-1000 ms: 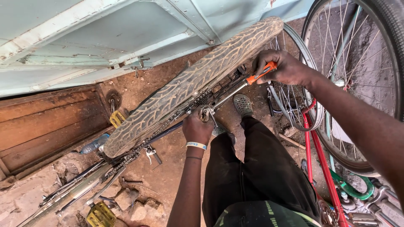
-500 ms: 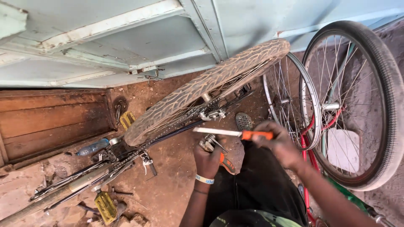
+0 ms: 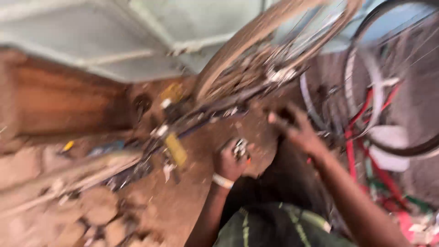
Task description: The person uses a screwdriver and a wrench to adjust the rear derailleur of a bicycle. They rotate the rear wheel to test the chain movement and continue making adjustments to the derailleur mechanism.
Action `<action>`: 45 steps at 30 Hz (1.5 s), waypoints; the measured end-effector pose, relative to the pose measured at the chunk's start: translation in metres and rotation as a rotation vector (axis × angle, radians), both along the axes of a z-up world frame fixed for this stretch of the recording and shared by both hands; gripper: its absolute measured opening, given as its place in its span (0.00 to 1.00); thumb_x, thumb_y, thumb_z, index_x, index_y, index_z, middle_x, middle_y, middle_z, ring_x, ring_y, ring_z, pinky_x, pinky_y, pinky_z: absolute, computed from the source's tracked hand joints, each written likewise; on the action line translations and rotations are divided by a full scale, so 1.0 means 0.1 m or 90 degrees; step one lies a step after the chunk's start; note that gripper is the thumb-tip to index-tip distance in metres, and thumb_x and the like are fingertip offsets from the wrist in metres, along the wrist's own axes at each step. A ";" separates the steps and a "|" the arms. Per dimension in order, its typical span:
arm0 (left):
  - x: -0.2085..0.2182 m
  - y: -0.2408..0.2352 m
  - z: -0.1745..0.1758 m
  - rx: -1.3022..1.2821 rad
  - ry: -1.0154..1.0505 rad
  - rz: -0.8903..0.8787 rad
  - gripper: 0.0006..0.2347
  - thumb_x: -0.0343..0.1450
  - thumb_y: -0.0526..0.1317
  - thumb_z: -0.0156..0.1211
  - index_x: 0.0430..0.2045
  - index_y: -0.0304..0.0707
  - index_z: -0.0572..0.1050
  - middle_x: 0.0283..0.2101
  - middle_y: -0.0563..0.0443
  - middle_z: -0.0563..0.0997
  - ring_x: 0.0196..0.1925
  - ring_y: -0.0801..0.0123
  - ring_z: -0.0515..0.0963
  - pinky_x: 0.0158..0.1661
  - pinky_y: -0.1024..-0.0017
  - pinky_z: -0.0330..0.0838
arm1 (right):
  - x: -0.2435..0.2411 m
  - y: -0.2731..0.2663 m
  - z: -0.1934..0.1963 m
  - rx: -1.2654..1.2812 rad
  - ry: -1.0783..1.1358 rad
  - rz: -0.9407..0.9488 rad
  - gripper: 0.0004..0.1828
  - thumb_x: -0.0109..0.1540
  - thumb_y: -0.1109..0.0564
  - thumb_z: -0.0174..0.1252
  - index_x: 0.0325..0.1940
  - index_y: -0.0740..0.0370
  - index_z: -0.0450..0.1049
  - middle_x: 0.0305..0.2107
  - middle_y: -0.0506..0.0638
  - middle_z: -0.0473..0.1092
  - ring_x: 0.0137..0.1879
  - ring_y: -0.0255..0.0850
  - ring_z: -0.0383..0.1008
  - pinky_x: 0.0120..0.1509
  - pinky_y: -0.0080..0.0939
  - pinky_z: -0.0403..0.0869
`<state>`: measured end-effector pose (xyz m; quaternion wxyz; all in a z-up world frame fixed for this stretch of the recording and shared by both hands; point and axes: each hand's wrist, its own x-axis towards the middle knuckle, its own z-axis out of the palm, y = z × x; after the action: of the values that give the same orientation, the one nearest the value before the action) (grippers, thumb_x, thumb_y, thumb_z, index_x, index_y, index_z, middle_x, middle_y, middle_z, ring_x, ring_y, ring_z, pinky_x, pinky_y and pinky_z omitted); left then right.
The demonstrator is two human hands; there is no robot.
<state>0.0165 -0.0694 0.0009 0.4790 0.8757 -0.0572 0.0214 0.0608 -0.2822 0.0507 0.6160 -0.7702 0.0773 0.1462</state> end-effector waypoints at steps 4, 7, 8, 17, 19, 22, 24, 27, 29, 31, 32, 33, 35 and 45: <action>-0.62 0.96 0.01 0.141 -0.106 -0.076 0.03 0.68 0.37 0.59 0.31 0.39 0.76 0.30 0.44 0.80 0.29 0.47 0.78 0.29 0.55 0.68 | -0.17 1.22 0.45 0.045 -0.078 0.116 0.32 0.62 0.36 0.52 0.59 0.61 0.71 0.53 0.56 0.76 0.56 0.46 0.78 0.60 0.45 0.77; -1.08 1.63 -0.11 0.208 -0.051 -0.025 0.11 0.62 0.38 0.58 0.35 0.42 0.80 0.33 0.44 0.84 0.29 0.46 0.81 0.28 0.52 0.72 | -0.27 2.10 1.19 -0.040 0.110 0.252 0.49 0.53 0.23 0.44 0.71 0.51 0.56 0.55 0.56 0.75 0.60 0.50 0.78 0.62 0.55 0.81; -1.20 1.79 -0.03 0.206 -0.053 -0.023 0.11 0.62 0.38 0.58 0.35 0.42 0.80 0.33 0.44 0.84 0.29 0.46 0.81 0.28 0.52 0.72 | -0.34 2.32 1.08 -0.043 0.108 0.253 0.49 0.53 0.23 0.44 0.71 0.51 0.56 0.55 0.56 0.75 0.60 0.50 0.78 0.62 0.55 0.81; -1.55 2.42 -0.05 0.187 0.046 0.197 0.04 0.60 0.38 0.67 0.25 0.44 0.80 0.35 0.53 0.87 0.65 0.32 0.68 0.57 0.44 0.68 | -0.28 2.63 0.38 -0.131 -0.001 0.134 0.10 0.71 0.56 0.48 0.44 0.64 0.72 0.26 0.54 0.75 0.23 0.39 0.73 0.22 0.35 0.75; -1.56 2.42 -0.02 0.158 0.109 0.272 0.12 0.63 0.49 0.73 0.24 0.44 0.78 0.23 0.53 0.83 0.22 0.58 0.79 0.26 0.57 0.69 | -0.24 2.44 0.61 -0.133 0.089 0.036 0.19 0.66 0.59 0.61 0.60 0.62 0.66 0.43 0.57 0.81 0.31 0.45 0.82 0.27 0.37 0.81; -1.53 2.42 0.09 0.169 0.093 0.274 0.13 0.64 0.49 0.73 0.22 0.44 0.76 0.22 0.54 0.82 0.21 0.60 0.76 0.25 0.59 0.67 | -0.23 2.35 0.15 -0.225 -0.019 0.073 0.14 0.68 0.54 0.57 0.53 0.56 0.60 0.27 0.51 0.75 0.24 0.39 0.71 0.24 0.34 0.72; -1.46 2.43 0.12 0.171 0.084 0.277 0.12 0.64 0.48 0.73 0.24 0.43 0.77 0.23 0.54 0.82 0.21 0.61 0.77 0.25 0.59 0.69 | -0.20 2.39 0.09 -0.240 -0.047 0.082 0.14 0.69 0.55 0.54 0.53 0.57 0.58 0.26 0.52 0.75 0.23 0.40 0.71 0.23 0.37 0.72; -1.46 2.46 0.16 0.165 0.097 0.288 0.11 0.64 0.48 0.74 0.25 0.42 0.79 0.24 0.52 0.84 0.23 0.63 0.79 0.26 0.61 0.71 | -0.15 2.45 0.31 -0.298 -0.002 0.101 0.21 0.70 0.54 0.49 0.64 0.59 0.52 0.26 0.52 0.75 0.22 0.40 0.71 0.20 0.38 0.72; -1.48 2.49 0.22 0.154 0.116 0.291 0.12 0.63 0.49 0.73 0.26 0.42 0.80 0.25 0.51 0.86 0.24 0.64 0.81 0.27 0.62 0.73 | -0.13 2.43 0.28 -0.342 0.070 0.105 0.30 0.71 0.53 0.46 0.75 0.61 0.46 0.26 0.52 0.75 0.23 0.39 0.72 0.20 0.35 0.71; -1.48 2.50 0.27 0.116 0.130 0.352 0.10 0.63 0.44 0.73 0.29 0.40 0.83 0.26 0.51 0.88 0.22 0.67 0.85 0.25 0.65 0.77 | -0.08 2.36 -0.07 -0.402 -0.147 0.119 0.32 0.69 0.56 0.40 0.75 0.72 0.42 0.17 0.47 0.69 0.16 0.34 0.62 0.15 0.33 0.60; -1.50 2.52 0.26 0.112 0.133 0.345 0.10 0.63 0.44 0.73 0.29 0.40 0.83 0.26 0.51 0.88 0.22 0.67 0.85 0.25 0.65 0.77 | -0.04 2.28 -0.26 -0.407 -0.143 0.115 0.32 0.69 0.56 0.40 0.75 0.72 0.42 0.17 0.47 0.69 0.16 0.34 0.62 0.15 0.33 0.60; -1.52 2.55 0.25 0.148 0.138 0.367 0.09 0.63 0.46 0.73 0.28 0.42 0.83 0.25 0.52 0.87 0.22 0.66 0.83 0.26 0.65 0.75 | -0.01 2.20 -0.45 -0.475 -0.267 0.085 0.29 0.71 0.56 0.42 0.71 0.76 0.47 0.15 0.45 0.66 0.15 0.33 0.60 0.13 0.33 0.58; -1.64 2.62 0.21 0.187 0.144 0.388 0.09 0.63 0.47 0.73 0.27 0.44 0.83 0.24 0.52 0.85 0.22 0.66 0.81 0.27 0.65 0.72 | 0.00 2.07 -0.57 -0.539 -0.388 0.056 0.26 0.73 0.55 0.44 0.68 0.79 0.51 0.14 0.44 0.63 0.13 0.32 0.57 0.12 0.33 0.56; -1.56 2.56 0.35 0.176 0.584 0.546 0.13 0.65 0.54 0.71 0.29 0.47 0.84 0.18 0.53 0.80 0.25 0.67 0.79 0.32 0.72 0.71 | 0.04 1.99 -2.10 -0.686 0.165 0.262 0.43 0.70 0.41 0.47 0.77 0.67 0.37 0.68 0.66 0.54 0.70 0.63 0.57 0.62 0.54 0.74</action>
<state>-0.1396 0.1863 0.0354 0.2862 0.7948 0.5063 -0.1735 0.0644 -0.0829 -0.1592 0.0825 -0.9495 0.0640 0.2960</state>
